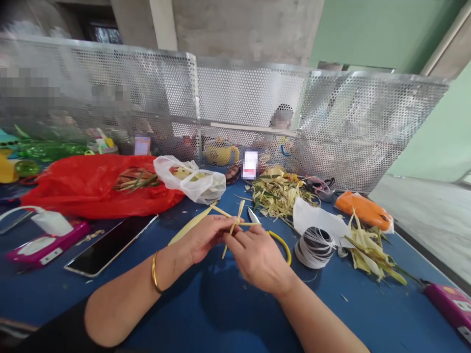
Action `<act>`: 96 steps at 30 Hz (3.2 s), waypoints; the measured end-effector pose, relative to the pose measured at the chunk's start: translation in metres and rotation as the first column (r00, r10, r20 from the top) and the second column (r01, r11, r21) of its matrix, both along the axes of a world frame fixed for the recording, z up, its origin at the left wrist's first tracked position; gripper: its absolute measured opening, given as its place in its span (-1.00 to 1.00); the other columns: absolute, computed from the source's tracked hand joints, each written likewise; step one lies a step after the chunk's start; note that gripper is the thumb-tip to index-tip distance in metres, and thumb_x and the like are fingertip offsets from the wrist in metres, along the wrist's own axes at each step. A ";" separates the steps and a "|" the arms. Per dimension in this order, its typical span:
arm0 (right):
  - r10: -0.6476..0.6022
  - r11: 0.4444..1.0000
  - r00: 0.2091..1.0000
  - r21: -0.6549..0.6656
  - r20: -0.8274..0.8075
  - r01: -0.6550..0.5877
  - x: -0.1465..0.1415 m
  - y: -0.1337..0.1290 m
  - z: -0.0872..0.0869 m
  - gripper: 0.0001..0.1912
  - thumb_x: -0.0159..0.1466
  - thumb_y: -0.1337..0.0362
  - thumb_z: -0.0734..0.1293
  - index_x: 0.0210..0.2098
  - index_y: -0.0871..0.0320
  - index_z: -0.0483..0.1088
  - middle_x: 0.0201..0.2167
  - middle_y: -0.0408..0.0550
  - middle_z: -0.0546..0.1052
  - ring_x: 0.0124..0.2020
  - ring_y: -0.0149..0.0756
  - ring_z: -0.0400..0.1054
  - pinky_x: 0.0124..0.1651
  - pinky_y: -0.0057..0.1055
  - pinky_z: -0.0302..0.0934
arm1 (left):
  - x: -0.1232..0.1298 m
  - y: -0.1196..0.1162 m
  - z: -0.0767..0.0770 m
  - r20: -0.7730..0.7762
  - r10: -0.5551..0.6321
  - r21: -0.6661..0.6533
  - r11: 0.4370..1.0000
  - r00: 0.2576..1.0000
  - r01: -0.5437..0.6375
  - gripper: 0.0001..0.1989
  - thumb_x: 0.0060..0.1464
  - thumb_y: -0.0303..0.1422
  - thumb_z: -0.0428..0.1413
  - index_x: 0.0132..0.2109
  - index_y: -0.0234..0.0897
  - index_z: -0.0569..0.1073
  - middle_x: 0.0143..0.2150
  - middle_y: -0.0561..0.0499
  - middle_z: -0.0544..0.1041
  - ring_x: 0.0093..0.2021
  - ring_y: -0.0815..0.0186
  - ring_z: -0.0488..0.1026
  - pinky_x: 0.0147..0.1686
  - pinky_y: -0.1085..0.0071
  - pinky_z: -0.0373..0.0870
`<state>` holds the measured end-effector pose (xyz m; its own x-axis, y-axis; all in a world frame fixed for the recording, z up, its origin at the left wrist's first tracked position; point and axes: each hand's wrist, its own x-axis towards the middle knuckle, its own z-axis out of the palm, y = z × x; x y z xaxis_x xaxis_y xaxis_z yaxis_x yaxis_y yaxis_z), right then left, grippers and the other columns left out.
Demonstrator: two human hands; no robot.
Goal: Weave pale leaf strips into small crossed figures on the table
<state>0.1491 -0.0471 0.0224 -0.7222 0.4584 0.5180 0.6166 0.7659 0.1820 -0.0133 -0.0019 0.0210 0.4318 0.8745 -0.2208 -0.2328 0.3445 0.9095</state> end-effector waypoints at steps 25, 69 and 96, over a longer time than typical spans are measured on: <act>-0.318 0.911 0.720 -0.408 -0.617 0.052 0.005 0.003 -0.013 -0.63 0.43 0.21 0.07 -0.51 0.10 0.19 -0.59 -0.17 0.30 -0.53 -0.36 0.18 -0.43 -0.42 0.04 | -0.004 0.006 0.005 0.225 -0.020 -0.101 0.994 0.974 0.044 -0.70 -0.08 -0.37 0.22 -0.15 -0.39 0.53 -0.20 -0.18 0.62 -0.19 0.17 0.56 -0.21 0.34 0.44; -0.716 0.584 0.178 -0.719 -0.675 -0.378 -0.001 0.014 -0.014 -0.65 0.02 0.04 0.45 -0.63 0.17 0.38 -0.73 -0.22 0.32 -0.67 -0.48 0.08 -0.57 -0.48 -0.05 | 0.008 -0.010 -0.004 -0.198 -0.213 0.072 0.970 0.957 0.231 -0.68 -0.17 -0.14 0.28 -0.39 -0.35 0.54 -0.50 -0.02 0.54 -0.65 0.52 0.14 -0.61 0.47 -0.08; -0.454 0.812 0.827 -0.537 -0.332 0.231 0.015 0.009 0.009 -0.73 0.29 0.18 0.23 -0.49 0.13 0.40 -0.47 -0.10 0.44 -0.46 -0.36 0.28 -0.39 -0.45 0.08 | 0.010 -0.008 -0.008 -0.417 -0.037 0.292 0.941 0.908 0.172 -0.62 0.11 -0.15 0.02 -0.50 -0.33 0.44 -0.60 0.03 0.44 -0.63 0.45 0.16 -0.57 0.47 0.05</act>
